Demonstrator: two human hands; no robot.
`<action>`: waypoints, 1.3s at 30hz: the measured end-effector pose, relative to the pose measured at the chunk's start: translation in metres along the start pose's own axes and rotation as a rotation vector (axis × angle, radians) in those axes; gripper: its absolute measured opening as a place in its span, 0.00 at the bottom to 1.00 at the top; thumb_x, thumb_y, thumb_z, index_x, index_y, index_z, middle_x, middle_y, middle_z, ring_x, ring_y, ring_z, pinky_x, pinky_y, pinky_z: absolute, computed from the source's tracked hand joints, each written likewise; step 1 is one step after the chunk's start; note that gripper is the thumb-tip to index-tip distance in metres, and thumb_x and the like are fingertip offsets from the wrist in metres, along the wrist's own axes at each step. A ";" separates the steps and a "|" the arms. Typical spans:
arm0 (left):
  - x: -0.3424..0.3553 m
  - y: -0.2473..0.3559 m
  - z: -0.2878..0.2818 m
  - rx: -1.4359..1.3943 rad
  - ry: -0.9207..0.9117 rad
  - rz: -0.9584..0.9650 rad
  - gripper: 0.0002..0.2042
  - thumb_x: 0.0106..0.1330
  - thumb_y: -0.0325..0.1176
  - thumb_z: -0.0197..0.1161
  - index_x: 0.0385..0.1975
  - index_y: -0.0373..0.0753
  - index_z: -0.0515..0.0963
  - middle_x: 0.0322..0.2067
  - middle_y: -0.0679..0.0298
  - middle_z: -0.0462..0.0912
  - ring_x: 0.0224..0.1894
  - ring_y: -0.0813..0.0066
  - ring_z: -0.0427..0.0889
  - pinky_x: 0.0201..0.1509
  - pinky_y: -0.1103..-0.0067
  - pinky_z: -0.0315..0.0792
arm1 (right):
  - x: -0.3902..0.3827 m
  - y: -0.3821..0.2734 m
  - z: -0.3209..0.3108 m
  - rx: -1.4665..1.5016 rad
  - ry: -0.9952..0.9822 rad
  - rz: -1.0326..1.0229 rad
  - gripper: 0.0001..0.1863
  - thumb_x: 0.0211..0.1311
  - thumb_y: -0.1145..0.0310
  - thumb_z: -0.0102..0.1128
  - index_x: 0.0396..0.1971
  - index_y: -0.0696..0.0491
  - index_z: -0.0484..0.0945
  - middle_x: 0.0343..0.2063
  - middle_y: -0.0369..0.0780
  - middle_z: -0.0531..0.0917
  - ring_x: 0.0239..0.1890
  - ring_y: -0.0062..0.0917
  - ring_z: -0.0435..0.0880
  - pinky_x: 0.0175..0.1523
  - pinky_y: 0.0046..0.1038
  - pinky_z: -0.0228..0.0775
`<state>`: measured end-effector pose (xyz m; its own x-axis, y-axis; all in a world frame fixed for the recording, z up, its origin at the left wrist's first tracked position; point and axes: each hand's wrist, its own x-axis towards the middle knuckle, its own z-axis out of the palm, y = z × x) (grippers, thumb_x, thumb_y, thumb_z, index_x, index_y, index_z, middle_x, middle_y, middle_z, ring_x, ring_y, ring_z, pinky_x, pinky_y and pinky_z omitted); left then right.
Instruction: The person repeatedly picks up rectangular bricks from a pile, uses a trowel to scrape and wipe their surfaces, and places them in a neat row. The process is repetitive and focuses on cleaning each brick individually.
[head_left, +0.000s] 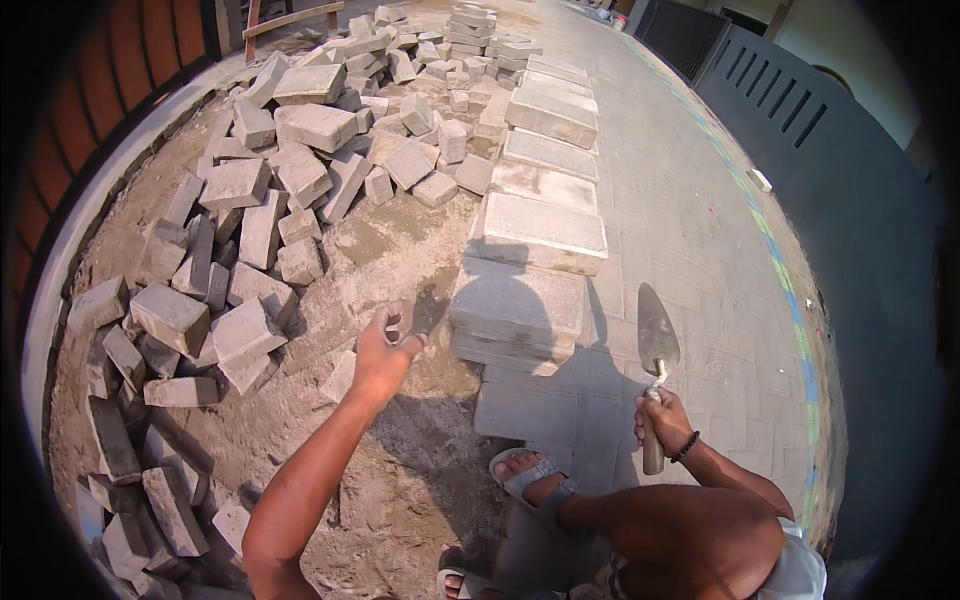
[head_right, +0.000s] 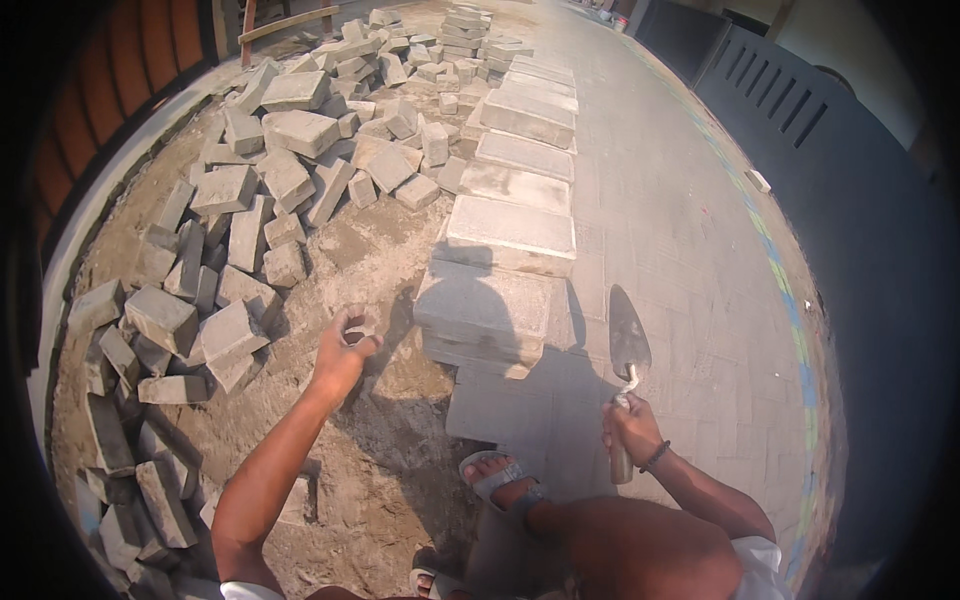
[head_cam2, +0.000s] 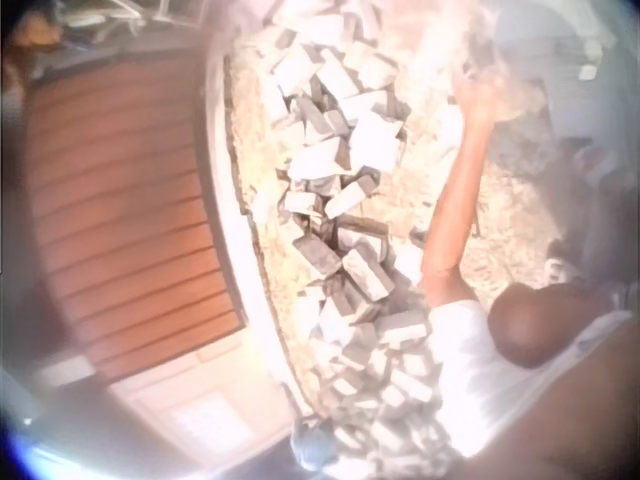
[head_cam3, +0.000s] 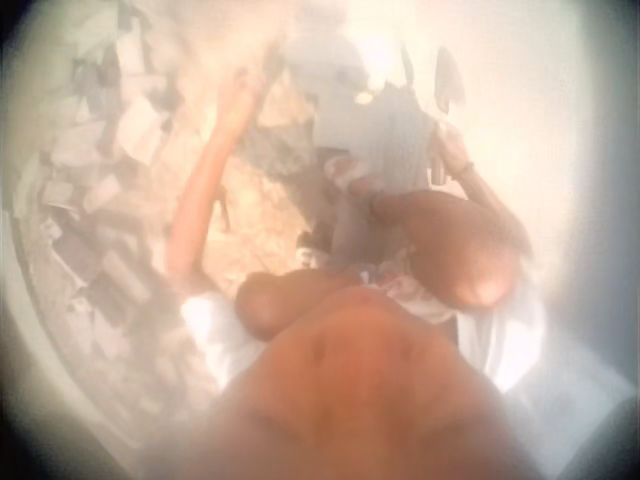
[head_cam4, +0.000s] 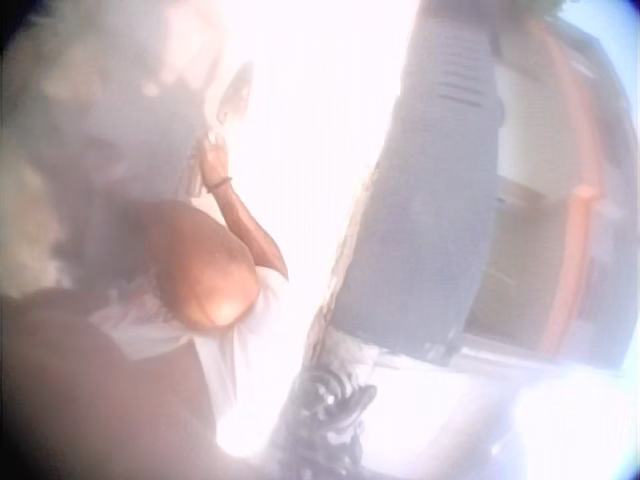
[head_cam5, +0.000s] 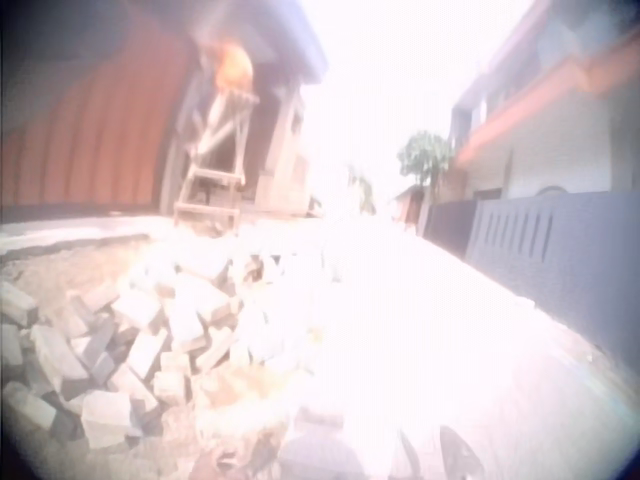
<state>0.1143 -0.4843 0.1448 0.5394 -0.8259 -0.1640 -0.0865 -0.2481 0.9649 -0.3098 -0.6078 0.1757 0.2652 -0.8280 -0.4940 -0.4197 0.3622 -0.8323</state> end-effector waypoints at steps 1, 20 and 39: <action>0.002 0.007 -0.006 0.135 0.011 0.070 0.34 0.57 0.36 0.67 0.63 0.29 0.63 0.58 0.44 0.69 0.58 0.54 0.73 0.62 0.67 0.67 | 0.012 -0.017 0.007 0.115 0.000 0.018 0.09 0.62 0.66 0.59 0.34 0.52 0.69 0.18 0.36 0.75 0.15 0.23 0.76 0.20 0.29 0.72; 0.156 0.031 0.113 0.068 0.144 0.147 0.31 0.69 0.50 0.56 0.65 0.34 0.64 0.57 0.43 0.74 0.61 0.46 0.72 0.65 0.62 0.65 | 0.046 -0.101 0.096 0.225 -0.256 0.028 0.17 0.62 0.68 0.62 0.42 0.53 0.62 0.25 0.39 0.74 0.22 0.28 0.79 0.26 0.36 0.77; 0.089 -0.060 -0.022 0.529 0.384 -0.038 0.28 0.64 0.44 0.62 0.59 0.34 0.65 0.57 0.44 0.68 0.61 0.41 0.66 0.66 0.52 0.57 | 0.011 0.000 0.065 0.132 -0.159 -0.388 0.17 0.64 0.60 0.62 0.43 0.50 0.66 0.21 0.32 0.72 0.16 0.16 0.71 0.18 0.20 0.65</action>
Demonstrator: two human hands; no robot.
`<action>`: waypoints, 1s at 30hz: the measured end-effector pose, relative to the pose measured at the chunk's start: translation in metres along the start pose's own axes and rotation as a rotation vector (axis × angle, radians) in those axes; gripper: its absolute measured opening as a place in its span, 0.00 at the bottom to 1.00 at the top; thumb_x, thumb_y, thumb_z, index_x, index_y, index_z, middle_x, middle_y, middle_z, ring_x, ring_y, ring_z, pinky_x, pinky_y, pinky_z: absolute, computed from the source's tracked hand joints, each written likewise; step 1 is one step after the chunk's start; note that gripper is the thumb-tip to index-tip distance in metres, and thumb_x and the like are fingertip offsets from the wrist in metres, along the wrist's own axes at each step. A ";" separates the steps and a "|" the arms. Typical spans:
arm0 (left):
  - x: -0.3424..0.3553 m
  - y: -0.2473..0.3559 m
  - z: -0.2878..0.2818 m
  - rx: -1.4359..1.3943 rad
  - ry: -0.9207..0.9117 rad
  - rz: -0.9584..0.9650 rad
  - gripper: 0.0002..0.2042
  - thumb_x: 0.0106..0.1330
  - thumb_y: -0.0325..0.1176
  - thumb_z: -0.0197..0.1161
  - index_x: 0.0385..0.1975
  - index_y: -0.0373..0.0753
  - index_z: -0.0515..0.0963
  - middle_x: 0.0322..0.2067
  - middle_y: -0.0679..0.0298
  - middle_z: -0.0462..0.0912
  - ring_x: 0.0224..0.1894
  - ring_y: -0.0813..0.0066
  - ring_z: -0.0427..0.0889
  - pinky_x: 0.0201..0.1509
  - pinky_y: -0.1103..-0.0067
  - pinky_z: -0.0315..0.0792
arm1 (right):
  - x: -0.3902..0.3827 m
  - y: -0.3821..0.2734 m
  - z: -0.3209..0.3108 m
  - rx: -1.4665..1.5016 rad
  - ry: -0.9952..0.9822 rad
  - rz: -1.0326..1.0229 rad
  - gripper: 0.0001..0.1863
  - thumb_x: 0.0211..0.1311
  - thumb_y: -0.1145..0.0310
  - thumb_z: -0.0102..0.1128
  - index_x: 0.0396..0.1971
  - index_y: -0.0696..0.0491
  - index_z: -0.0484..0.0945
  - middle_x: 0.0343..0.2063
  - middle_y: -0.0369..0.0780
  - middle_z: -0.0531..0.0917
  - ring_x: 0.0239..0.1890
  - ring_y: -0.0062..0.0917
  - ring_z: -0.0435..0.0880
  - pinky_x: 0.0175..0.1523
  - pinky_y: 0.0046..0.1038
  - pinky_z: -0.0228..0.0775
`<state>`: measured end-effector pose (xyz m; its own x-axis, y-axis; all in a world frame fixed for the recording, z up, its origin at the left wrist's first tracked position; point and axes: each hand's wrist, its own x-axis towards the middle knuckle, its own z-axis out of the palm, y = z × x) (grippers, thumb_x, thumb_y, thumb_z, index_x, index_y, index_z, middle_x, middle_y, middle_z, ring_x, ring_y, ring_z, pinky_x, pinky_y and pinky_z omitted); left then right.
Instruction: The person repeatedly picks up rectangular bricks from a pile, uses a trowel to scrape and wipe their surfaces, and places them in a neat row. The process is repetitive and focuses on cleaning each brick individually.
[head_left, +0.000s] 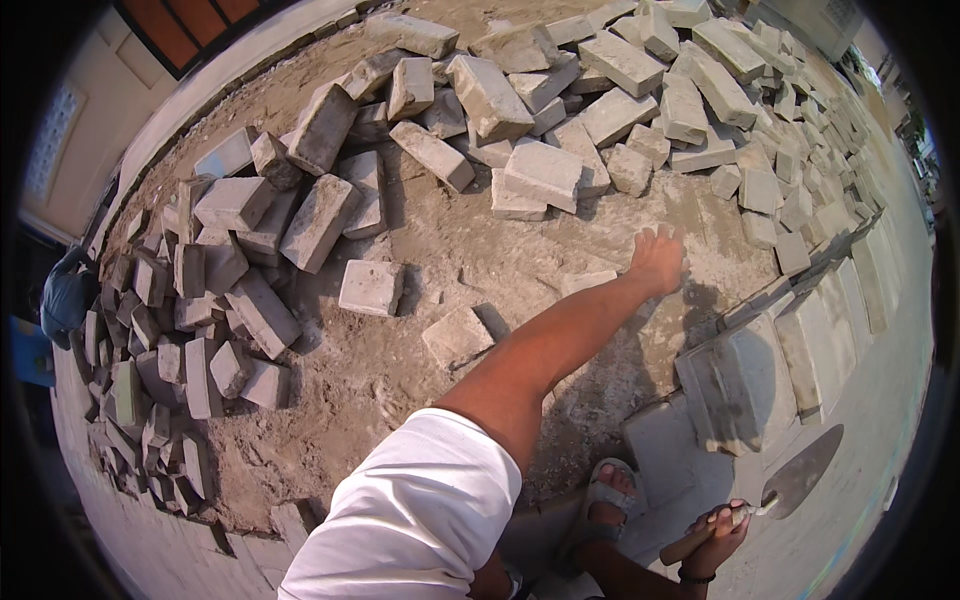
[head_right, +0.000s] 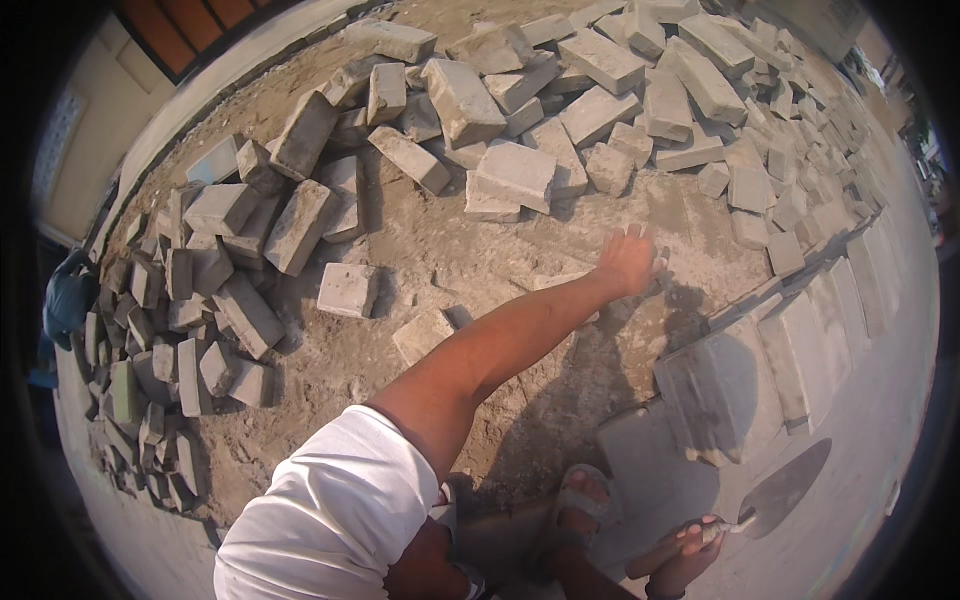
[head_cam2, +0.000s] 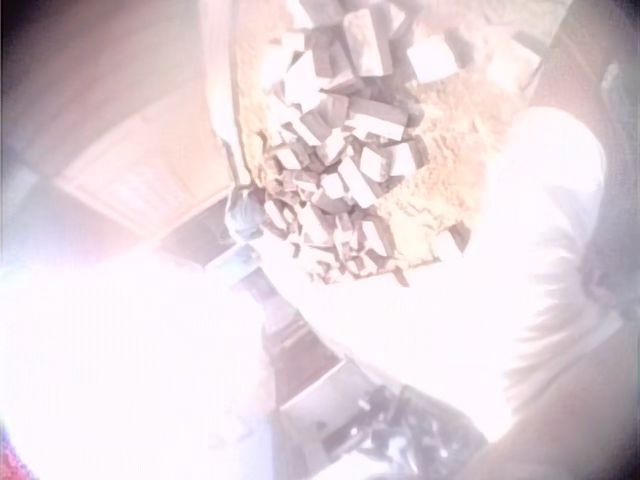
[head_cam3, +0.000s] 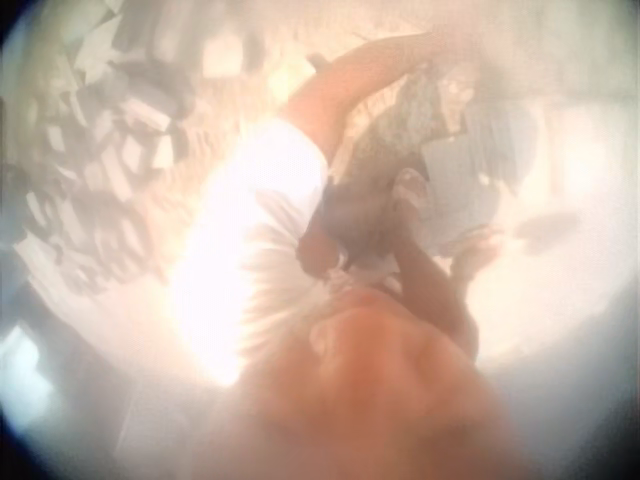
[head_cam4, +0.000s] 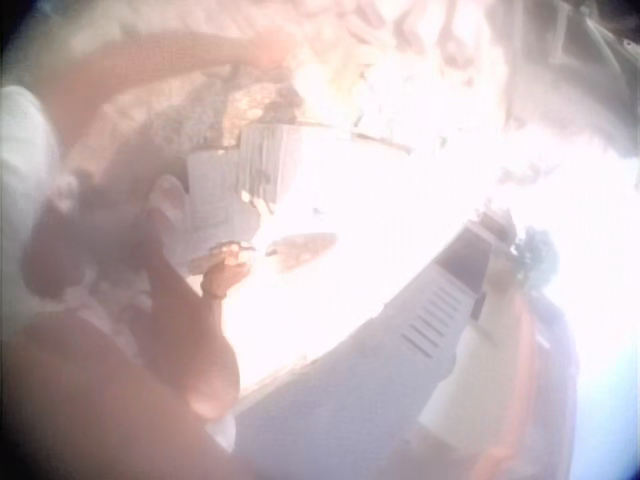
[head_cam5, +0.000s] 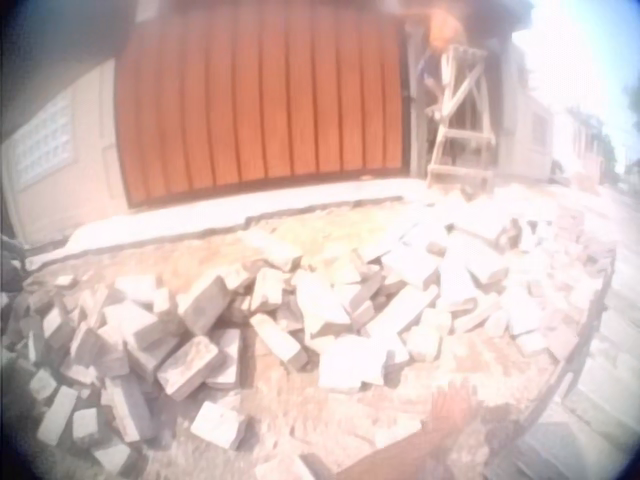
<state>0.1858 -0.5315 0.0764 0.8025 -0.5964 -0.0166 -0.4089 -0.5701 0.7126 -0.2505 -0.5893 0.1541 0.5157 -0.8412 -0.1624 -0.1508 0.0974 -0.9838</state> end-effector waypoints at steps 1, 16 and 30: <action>0.002 -0.035 -0.014 -0.014 0.087 -0.192 0.27 0.64 0.44 0.62 0.57 0.35 0.67 0.55 0.44 0.71 0.60 0.44 0.70 0.64 0.54 0.61 | -0.006 -0.003 0.009 -0.036 -0.070 0.003 0.17 0.63 0.60 0.63 0.43 0.51 0.66 0.21 0.33 0.72 0.16 0.17 0.71 0.18 0.21 0.65; -0.168 -0.301 -0.218 0.654 0.236 -0.545 0.24 0.60 0.44 0.64 0.54 0.42 0.70 0.53 0.48 0.73 0.55 0.44 0.73 0.57 0.56 0.68 | 0.006 0.021 0.030 -0.439 -0.519 0.004 0.20 0.61 0.61 0.63 0.43 0.59 0.67 0.20 0.37 0.74 0.15 0.19 0.73 0.20 0.21 0.65; -0.317 -0.465 -0.265 -1.205 1.236 -0.929 0.42 0.61 0.54 0.67 0.64 0.26 0.60 0.61 0.40 0.66 0.54 0.35 0.74 0.59 0.53 0.70 | 0.013 0.029 -0.008 -0.919 -0.529 -0.138 0.21 0.61 0.60 0.59 0.47 0.59 0.71 0.36 0.44 0.75 0.37 0.32 0.73 0.41 0.34 0.65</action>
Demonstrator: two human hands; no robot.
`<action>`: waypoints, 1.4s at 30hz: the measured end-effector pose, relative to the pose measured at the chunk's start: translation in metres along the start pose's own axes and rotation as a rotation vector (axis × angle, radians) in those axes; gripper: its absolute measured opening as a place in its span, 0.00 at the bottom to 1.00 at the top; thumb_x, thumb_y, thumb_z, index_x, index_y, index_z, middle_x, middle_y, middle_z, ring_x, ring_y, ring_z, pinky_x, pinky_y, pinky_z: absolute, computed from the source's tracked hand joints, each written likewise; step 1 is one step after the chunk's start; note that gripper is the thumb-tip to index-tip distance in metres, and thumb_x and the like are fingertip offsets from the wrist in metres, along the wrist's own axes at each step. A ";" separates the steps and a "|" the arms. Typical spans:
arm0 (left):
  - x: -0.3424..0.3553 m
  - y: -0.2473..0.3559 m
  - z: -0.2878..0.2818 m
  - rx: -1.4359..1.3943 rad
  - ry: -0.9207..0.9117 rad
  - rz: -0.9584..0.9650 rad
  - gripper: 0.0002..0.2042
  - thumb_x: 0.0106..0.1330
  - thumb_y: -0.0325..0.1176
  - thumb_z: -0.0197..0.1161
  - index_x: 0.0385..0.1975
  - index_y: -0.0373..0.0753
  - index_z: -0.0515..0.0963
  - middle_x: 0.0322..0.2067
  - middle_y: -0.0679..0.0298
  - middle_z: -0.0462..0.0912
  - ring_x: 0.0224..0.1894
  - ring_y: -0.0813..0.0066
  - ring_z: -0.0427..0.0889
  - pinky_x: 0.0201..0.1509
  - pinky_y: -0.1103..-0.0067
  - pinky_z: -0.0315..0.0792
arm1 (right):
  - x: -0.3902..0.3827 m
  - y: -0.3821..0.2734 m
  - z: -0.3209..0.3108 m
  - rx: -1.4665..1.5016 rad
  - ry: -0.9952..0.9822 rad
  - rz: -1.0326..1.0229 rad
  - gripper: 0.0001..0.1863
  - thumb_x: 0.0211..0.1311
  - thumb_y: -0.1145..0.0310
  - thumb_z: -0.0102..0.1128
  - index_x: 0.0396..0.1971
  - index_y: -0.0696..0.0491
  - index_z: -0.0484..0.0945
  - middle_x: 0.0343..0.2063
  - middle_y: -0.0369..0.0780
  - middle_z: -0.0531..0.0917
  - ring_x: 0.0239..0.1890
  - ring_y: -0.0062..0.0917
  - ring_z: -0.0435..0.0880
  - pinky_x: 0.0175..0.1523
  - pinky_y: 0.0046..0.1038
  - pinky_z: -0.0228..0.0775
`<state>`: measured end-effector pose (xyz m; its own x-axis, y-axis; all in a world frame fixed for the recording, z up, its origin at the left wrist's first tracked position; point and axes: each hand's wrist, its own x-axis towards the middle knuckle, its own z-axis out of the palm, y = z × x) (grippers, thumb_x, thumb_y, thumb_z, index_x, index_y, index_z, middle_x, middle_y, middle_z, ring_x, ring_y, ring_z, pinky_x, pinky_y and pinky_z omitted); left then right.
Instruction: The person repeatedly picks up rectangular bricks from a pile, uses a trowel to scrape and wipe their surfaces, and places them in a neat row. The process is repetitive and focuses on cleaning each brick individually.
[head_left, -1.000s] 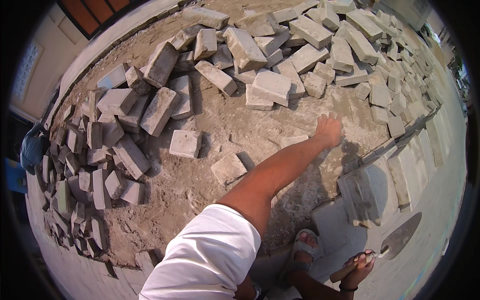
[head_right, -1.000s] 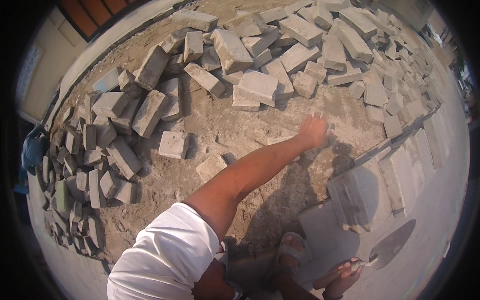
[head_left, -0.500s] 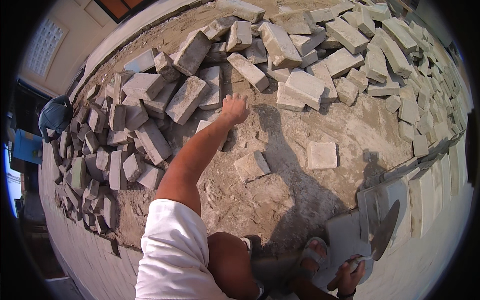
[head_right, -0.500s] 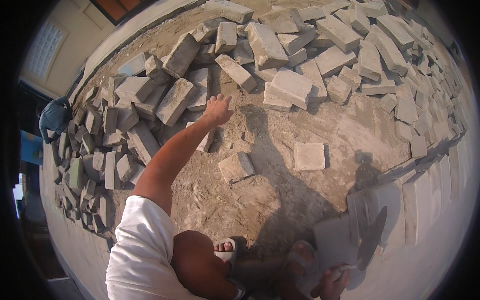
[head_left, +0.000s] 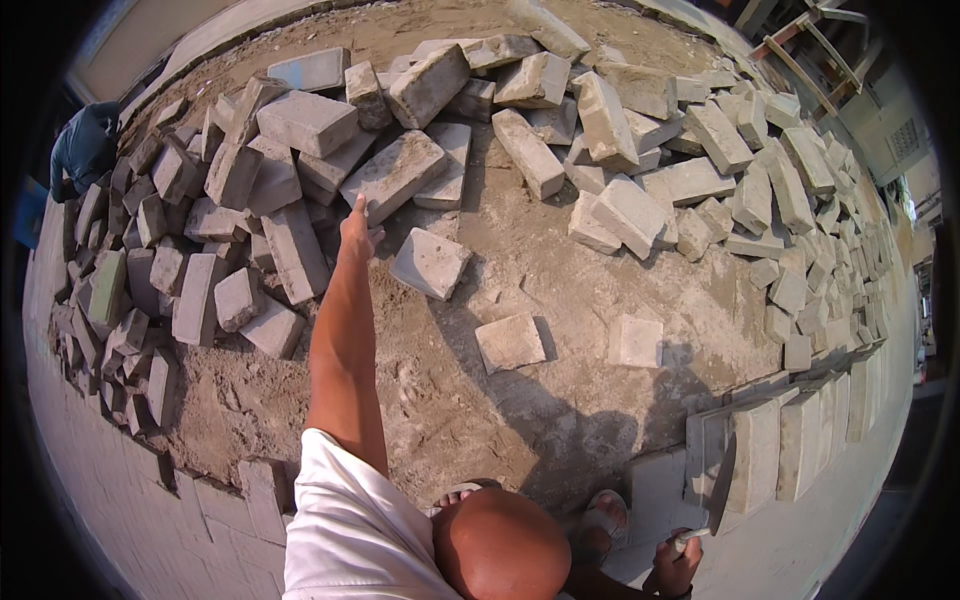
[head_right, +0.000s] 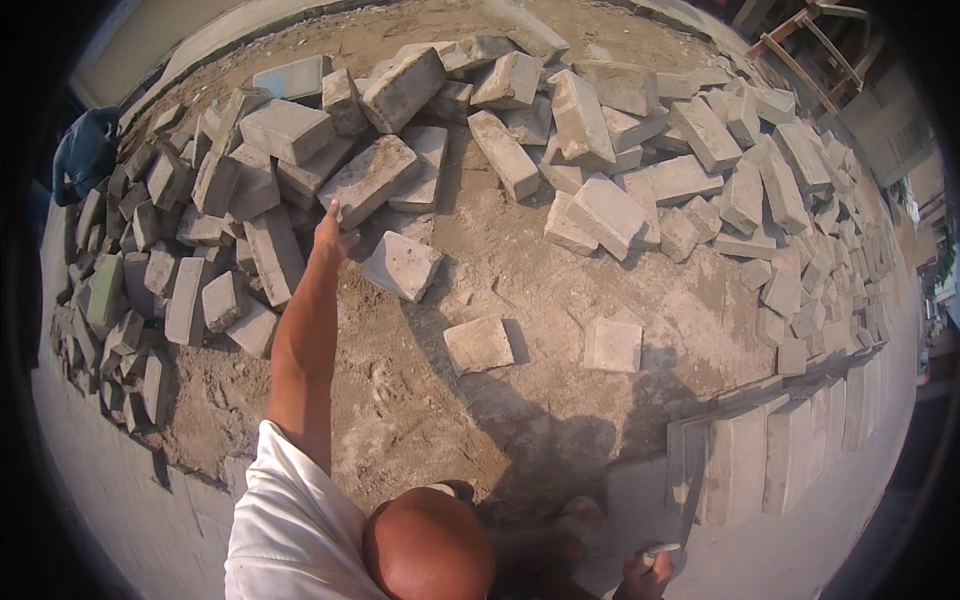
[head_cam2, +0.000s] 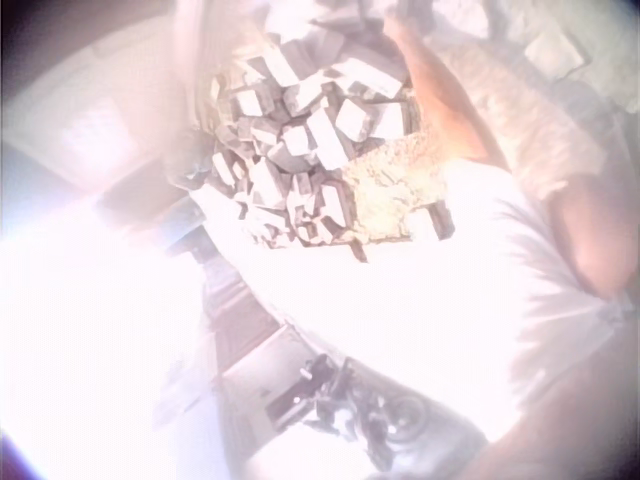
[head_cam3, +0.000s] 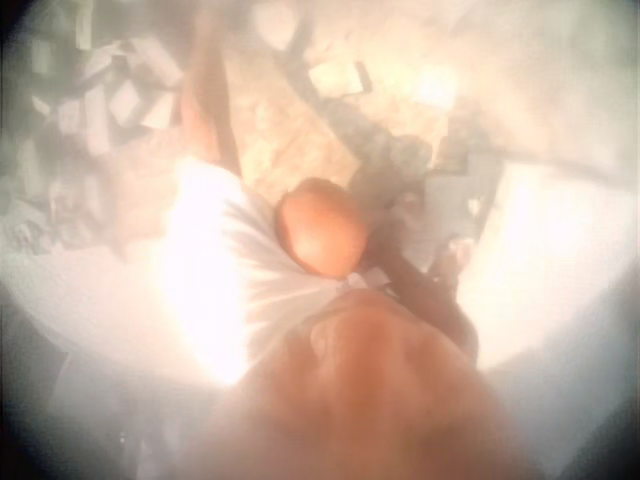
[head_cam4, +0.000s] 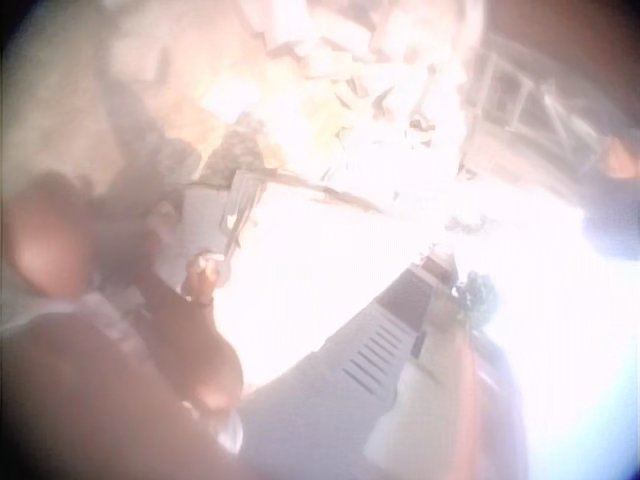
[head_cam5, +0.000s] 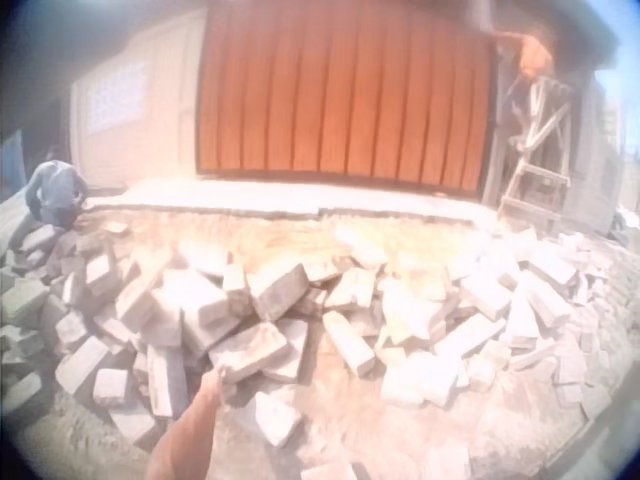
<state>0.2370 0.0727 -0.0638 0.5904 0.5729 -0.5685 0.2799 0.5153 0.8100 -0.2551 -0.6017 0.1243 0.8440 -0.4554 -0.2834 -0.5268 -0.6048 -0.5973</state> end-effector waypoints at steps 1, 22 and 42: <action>-0.001 0.002 0.003 -0.053 -0.034 -0.007 0.42 0.61 0.54 0.66 0.65 0.26 0.59 0.61 0.40 0.65 0.54 0.35 0.74 0.59 0.53 0.70 | -0.006 0.005 -0.005 -0.158 0.014 -0.004 0.22 0.63 0.58 0.57 0.49 0.59 0.72 0.40 0.46 0.75 0.42 0.35 0.72 0.47 0.37 0.65; -0.097 0.027 0.033 0.012 0.088 0.367 0.28 0.48 0.33 0.76 0.45 0.29 0.67 0.50 0.50 0.74 0.50 0.51 0.76 0.50 0.57 0.71 | -0.037 0.073 -0.003 -0.518 -0.019 -0.029 0.38 0.61 0.46 0.62 0.67 0.48 0.63 0.67 0.52 0.61 0.69 0.48 0.57 0.70 0.52 0.50; -0.332 0.092 0.066 0.978 -0.668 0.828 0.31 0.40 0.31 0.79 0.45 0.29 0.70 0.38 0.52 0.79 0.43 0.63 0.80 0.50 0.71 0.73 | 0.024 -0.094 0.030 0.098 -0.291 -0.329 0.20 0.60 0.60 0.63 0.44 0.60 0.72 0.17 0.36 0.76 0.17 0.18 0.74 0.25 0.24 0.65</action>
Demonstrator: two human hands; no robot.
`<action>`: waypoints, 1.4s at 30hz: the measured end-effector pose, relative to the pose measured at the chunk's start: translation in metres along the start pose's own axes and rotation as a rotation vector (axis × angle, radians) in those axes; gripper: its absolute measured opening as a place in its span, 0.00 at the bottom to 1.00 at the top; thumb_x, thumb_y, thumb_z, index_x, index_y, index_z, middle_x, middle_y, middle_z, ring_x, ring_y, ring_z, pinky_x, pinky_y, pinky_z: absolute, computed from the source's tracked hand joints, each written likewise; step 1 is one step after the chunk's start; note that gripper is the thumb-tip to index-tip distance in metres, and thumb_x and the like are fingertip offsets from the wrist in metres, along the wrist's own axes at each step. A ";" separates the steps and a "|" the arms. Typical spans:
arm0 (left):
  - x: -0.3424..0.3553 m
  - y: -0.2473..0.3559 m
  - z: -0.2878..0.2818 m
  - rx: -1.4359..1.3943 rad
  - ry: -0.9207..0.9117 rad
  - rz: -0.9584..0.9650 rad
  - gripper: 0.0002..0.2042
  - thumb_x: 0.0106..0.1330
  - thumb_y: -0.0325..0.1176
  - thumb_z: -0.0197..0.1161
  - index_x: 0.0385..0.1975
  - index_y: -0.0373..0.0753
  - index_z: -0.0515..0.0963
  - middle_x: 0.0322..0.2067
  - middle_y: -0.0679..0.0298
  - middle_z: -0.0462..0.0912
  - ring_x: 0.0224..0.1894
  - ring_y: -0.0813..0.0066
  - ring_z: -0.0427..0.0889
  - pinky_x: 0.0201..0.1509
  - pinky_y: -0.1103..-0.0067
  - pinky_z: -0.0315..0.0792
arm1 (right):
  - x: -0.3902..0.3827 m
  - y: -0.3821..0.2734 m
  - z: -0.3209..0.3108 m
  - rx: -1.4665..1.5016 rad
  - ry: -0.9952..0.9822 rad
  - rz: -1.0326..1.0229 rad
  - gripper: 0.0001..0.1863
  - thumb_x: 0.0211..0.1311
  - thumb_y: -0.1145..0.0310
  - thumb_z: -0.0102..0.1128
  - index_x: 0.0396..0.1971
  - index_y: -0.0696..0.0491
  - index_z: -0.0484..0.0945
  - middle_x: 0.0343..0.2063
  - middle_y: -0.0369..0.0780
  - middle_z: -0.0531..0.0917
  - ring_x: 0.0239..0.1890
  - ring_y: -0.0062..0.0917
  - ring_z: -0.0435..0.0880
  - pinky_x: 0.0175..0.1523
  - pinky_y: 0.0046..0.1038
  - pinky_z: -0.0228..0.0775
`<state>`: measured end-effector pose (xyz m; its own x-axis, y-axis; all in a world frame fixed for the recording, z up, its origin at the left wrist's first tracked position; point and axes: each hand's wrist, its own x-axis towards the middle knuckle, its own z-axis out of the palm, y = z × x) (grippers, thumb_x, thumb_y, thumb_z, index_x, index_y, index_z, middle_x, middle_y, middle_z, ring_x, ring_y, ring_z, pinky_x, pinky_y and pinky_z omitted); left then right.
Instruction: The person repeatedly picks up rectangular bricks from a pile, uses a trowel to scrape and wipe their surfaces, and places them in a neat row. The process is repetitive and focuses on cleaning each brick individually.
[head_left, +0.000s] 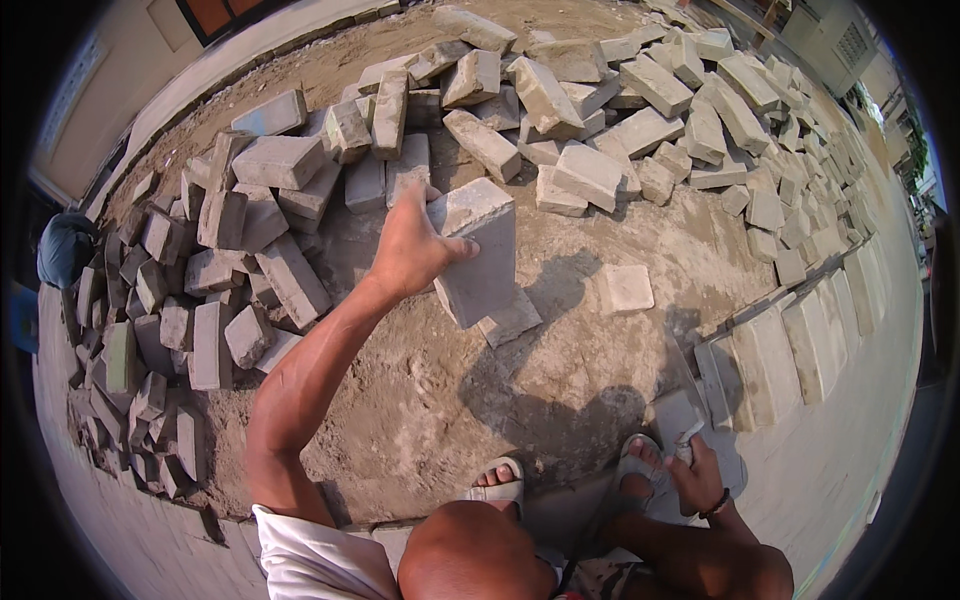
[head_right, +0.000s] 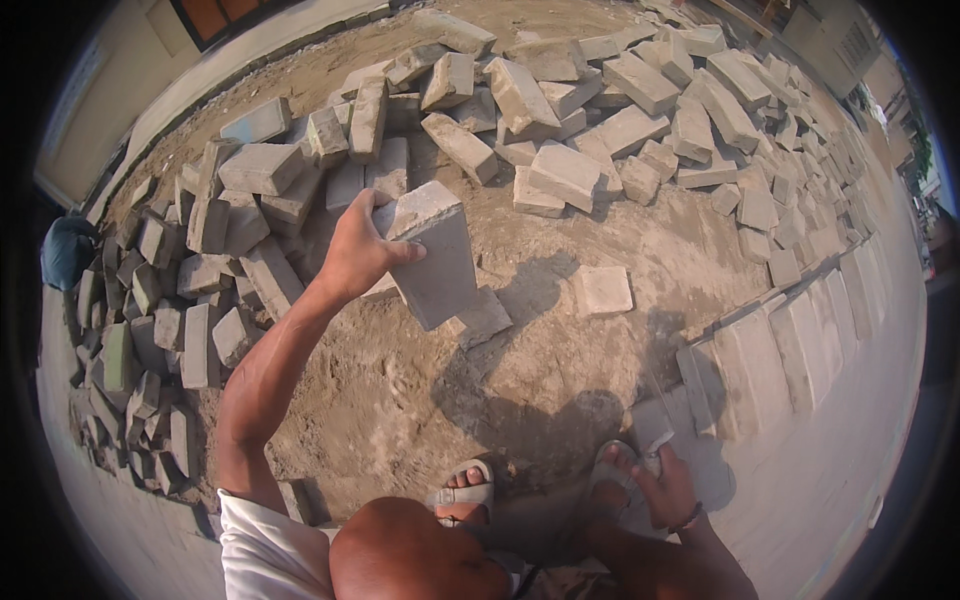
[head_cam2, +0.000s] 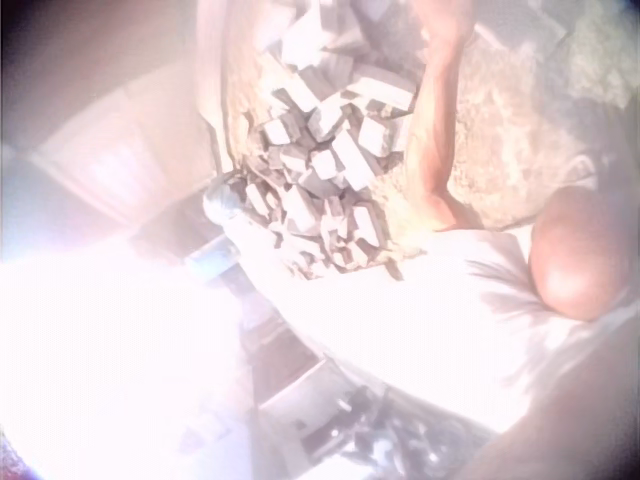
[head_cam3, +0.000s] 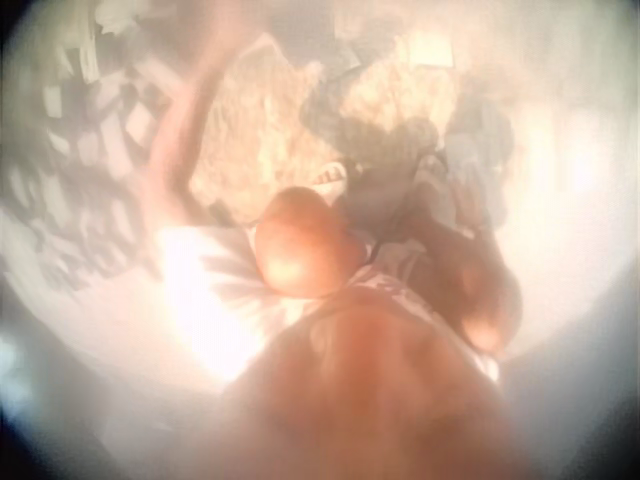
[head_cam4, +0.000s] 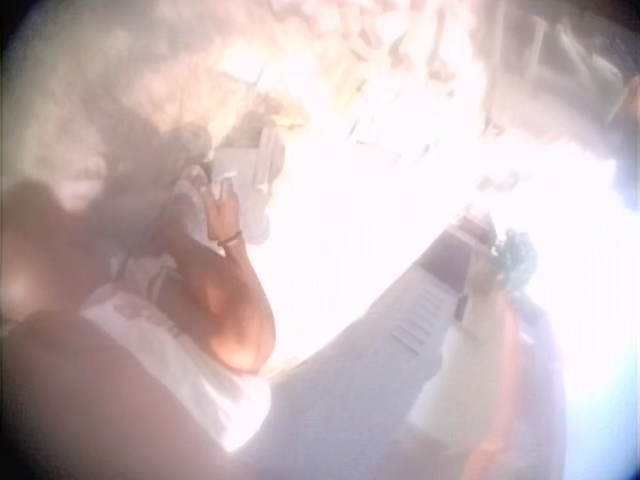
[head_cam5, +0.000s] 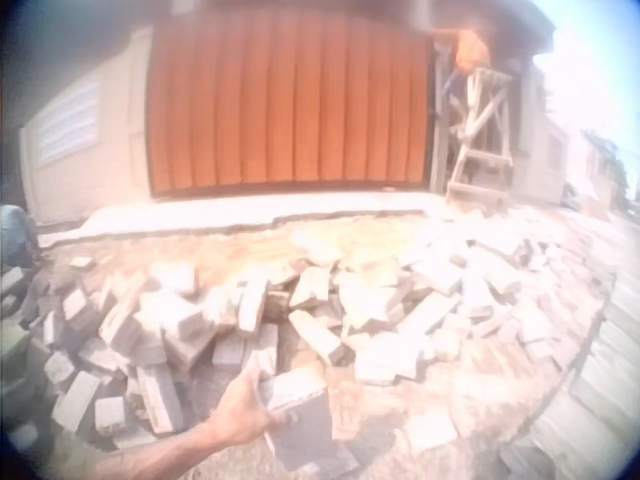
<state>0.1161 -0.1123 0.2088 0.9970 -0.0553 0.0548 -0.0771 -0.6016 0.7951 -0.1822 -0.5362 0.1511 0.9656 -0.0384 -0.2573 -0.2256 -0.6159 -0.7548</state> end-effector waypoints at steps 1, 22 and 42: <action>-0.004 0.004 0.006 -0.032 -0.010 0.015 0.30 0.41 0.30 0.79 0.44 0.29 0.71 0.37 0.53 0.80 0.42 0.67 0.80 0.50 0.73 0.73 | 0.008 -0.010 0.003 -0.029 0.011 -0.083 0.21 0.60 0.59 0.63 0.44 0.60 0.72 0.18 0.36 0.76 0.18 0.18 0.74 0.26 0.24 0.66; -0.160 -0.091 0.054 -0.030 0.103 -0.123 0.43 0.46 0.25 0.78 0.61 0.28 0.58 0.50 0.51 0.68 0.54 0.59 0.72 0.60 0.68 0.67 | 0.107 -0.129 0.076 -0.044 -0.409 -0.196 0.19 0.63 0.60 0.59 0.42 0.61 0.69 0.24 0.53 0.80 0.30 0.54 0.80 0.35 0.47 0.69; -0.190 -0.102 0.092 -0.276 0.235 -0.102 0.39 0.54 0.45 0.72 0.60 0.28 0.62 0.51 0.51 0.65 0.56 0.57 0.67 0.62 0.66 0.61 | 0.136 -0.164 0.097 -0.326 -0.654 -0.305 0.18 0.62 0.61 0.57 0.40 0.62 0.69 0.24 0.58 0.80 0.34 0.55 0.82 0.40 0.50 0.73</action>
<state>-0.0664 -0.1138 0.0621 0.9771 0.1980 0.0783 -0.0030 -0.3552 0.9348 -0.0267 -0.3641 0.1815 0.6839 0.5773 -0.4462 0.1837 -0.7281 -0.6605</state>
